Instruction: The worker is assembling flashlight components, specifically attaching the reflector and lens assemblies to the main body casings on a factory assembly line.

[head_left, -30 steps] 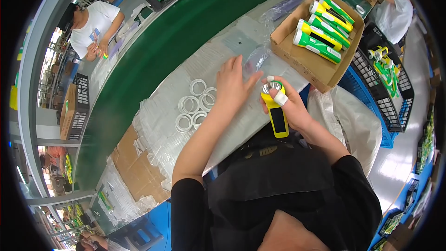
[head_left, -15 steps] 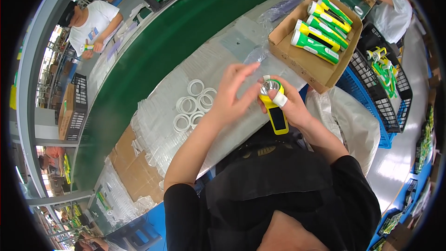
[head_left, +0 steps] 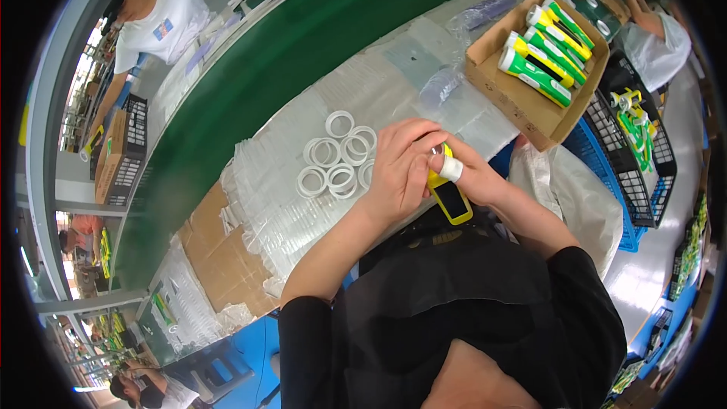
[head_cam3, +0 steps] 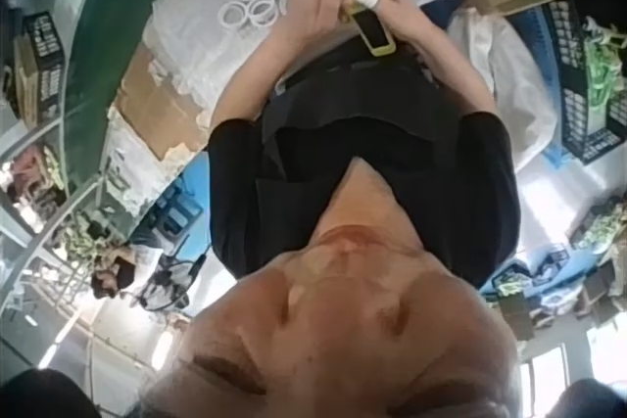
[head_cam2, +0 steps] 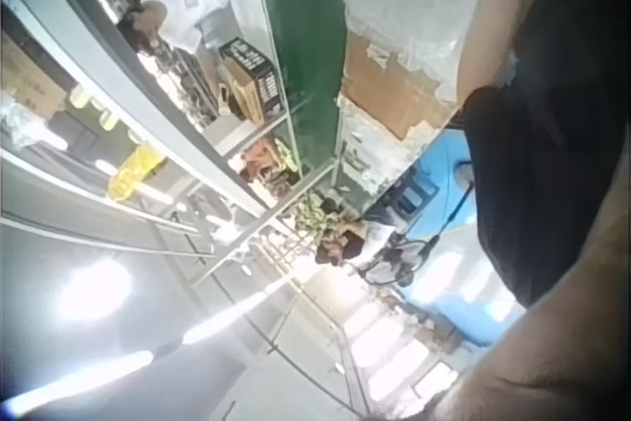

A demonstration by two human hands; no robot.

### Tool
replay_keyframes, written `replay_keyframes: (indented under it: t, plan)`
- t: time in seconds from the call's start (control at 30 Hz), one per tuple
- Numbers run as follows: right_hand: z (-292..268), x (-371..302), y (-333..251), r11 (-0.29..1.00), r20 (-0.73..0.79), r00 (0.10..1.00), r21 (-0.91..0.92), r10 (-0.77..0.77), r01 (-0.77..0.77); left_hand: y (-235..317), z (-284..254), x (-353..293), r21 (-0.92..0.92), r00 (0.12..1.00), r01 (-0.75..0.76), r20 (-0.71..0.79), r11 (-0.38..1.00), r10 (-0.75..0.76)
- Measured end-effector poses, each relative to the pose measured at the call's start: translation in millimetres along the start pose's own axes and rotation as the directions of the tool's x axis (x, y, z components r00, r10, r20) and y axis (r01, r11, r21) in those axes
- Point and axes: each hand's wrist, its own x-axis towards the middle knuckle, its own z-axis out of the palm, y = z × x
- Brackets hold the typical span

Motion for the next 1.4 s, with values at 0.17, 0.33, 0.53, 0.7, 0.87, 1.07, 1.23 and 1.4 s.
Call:
replay_keyframes:
  t: [0.17,0.33,0.53,0.7,0.87,1.07,1.23,1.4]
  plan:
    - [-5.4,19.2,-4.7,0.991,-0.016,0.991,0.027,-0.133,0.133,-8.4,-15.6,13.7,0.074,0.999,0.02,-0.032,0.997,-0.017]
    - [-12.1,50.9,-14.8,0.928,-0.058,0.933,-0.144,-0.354,0.343,-59.5,-77.2,31.2,0.827,0.624,0.453,-0.028,0.333,-0.781]
    - [-10.5,68.5,0.8,0.932,-0.08,0.936,-0.16,-0.342,0.326,-92.0,-98.1,13.2,0.817,0.635,0.368,0.128,0.444,-0.762]
    - [-14.8,70.4,-1.0,0.932,-0.053,0.938,-0.141,-0.343,0.333,-50.2,-93.0,46.4,-0.287,0.692,0.705,0.076,0.649,-0.718]
    - [-21.0,68.4,-0.4,0.931,-0.023,0.936,-0.111,-0.352,0.348,-9.8,-59.3,46.0,-0.33,0.944,0.287,-0.06,0.899,-0.324]
    - [-23.2,70.9,14.9,0.943,0.013,0.944,-0.035,-0.329,0.33,-3.8,-64.4,49.2,0.191,0.994,0.066,0.077,0.979,-0.082]
    - [-28.4,63.1,-1.9,0.944,0.043,0.951,-0.112,-0.306,0.309,-2.3,-66.2,53.5,0.261,0.993,0.025,0.108,0.965,-0.056]
    - [-30.1,61.7,-21.5,0.719,0.055,0.791,-0.382,-0.61,0.581,2.2,-69.1,58.7,0.278,0.982,0.03,0.171,0.96,-0.081]
